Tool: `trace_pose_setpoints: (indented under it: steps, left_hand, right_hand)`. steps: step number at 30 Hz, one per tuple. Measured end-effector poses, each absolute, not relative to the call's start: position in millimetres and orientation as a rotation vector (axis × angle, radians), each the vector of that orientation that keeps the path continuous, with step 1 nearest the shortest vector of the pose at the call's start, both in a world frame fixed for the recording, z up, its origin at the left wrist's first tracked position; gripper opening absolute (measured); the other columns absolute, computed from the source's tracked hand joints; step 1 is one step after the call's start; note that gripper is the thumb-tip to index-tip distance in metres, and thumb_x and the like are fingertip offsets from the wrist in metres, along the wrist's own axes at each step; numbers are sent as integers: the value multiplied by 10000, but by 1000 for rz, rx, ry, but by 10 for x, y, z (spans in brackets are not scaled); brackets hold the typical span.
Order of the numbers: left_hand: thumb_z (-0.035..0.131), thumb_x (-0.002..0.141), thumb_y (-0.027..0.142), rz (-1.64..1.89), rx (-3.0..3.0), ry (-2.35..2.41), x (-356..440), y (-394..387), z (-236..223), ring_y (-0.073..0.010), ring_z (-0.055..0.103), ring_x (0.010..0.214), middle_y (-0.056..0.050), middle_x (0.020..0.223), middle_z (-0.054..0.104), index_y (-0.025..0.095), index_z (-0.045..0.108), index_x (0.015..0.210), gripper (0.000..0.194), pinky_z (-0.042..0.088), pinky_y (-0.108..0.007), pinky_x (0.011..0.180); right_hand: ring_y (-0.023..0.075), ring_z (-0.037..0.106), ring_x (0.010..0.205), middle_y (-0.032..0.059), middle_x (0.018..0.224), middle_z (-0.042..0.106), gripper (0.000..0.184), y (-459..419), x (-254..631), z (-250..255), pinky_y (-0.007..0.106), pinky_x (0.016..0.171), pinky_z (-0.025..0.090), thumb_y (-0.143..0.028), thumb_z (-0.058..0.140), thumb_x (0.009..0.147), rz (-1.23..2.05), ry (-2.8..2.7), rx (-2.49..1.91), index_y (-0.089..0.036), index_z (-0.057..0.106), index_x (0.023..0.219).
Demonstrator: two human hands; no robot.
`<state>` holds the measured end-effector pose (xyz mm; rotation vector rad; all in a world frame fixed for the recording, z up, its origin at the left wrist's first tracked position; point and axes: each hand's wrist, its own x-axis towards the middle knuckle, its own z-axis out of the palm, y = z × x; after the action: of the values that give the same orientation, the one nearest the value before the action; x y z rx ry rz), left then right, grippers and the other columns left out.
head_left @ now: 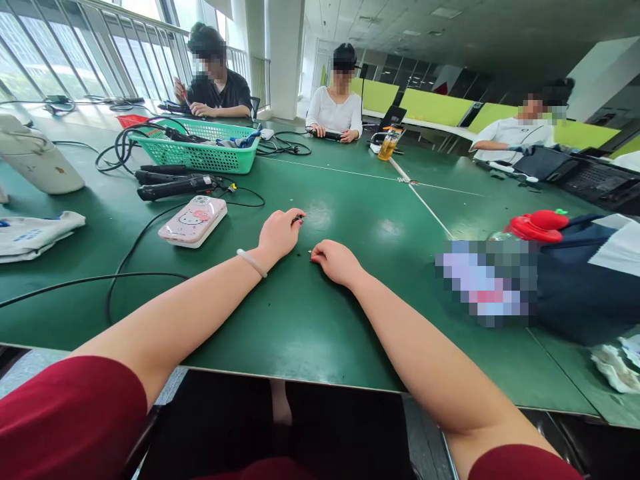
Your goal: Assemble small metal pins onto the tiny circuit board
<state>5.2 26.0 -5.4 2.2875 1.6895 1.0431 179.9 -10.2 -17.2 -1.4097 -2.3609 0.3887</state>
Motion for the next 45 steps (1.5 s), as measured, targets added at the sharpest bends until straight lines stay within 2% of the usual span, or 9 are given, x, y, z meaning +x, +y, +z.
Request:
trace_pose_setpoints:
  steps: [5,10,13,21,27,31,37,45]
  left_hand:
    - [419,890,266,1106,2116,1755,41,116,-50,-209,589,911,-57,920,689,247,633,1075,283,449,-331,831]
    - [428,867,243,1018,1701,1623,28,-40,-54,-138,604,688,-15,804,705,231,607,1111,303,463,-268,717]
    - [447,849,260,910,1768,1555,22,-80,-29,-128,569,607,-7,744,693,217,610,1127,325,448,-262,661]
    - [459,842,258,791,1983,1390,-40,-66,-37,-125,590,654,14,769,704,232,603,1054,258,461,-259,698]
    - [608,775,335,830,2018,1374,-30,-94,9,-153,607,733,2,757,683,238,678,1024,276,472,-285,745]
    - [674,725,332,834,2007,1311,1,-120,24,-161,617,800,-6,820,695,238,701,997,290,468,-293,789]
    - [710,694,387,887,1960,1297,46,-139,8,-156,607,765,-14,794,683,222,710,969,321,471,-291,764]
    - [732,672,382,910,1886,1298,52,-123,-23,-153,611,754,-20,782,687,206,716,951,331,481,-284,750]
  right_hand:
    - [144,547,841,35,900,624,108,-82,1827,-203,253,764,392,-167,556,882,385,-2341,-1394,-168,637,810]
    - [132,539,831,25,861,626,119,-71,1843,-213,244,762,386,-167,548,878,441,-2233,-1365,-165,619,783]
    - [131,530,798,22,817,616,138,-79,1844,-210,248,747,385,-195,542,875,453,-2175,-1359,-165,612,760]
    - [131,505,715,9,751,597,119,-66,1839,-198,256,730,391,-202,545,824,539,-1983,-1368,-168,622,741]
    - [130,499,692,6,748,594,123,-74,1821,-198,263,708,397,-242,539,816,609,-1873,-1337,-174,627,765]
    - [132,495,686,15,766,594,137,-114,1803,-177,264,688,400,-247,523,822,574,-1854,-1290,-173,630,776]
    - [127,482,675,15,780,585,107,-171,1785,-133,263,689,406,-215,537,823,479,-1903,-1250,-182,627,776]
    - [126,500,698,29,851,580,107,-211,1766,-106,262,682,408,-201,535,853,327,-1989,-1223,-183,615,784]
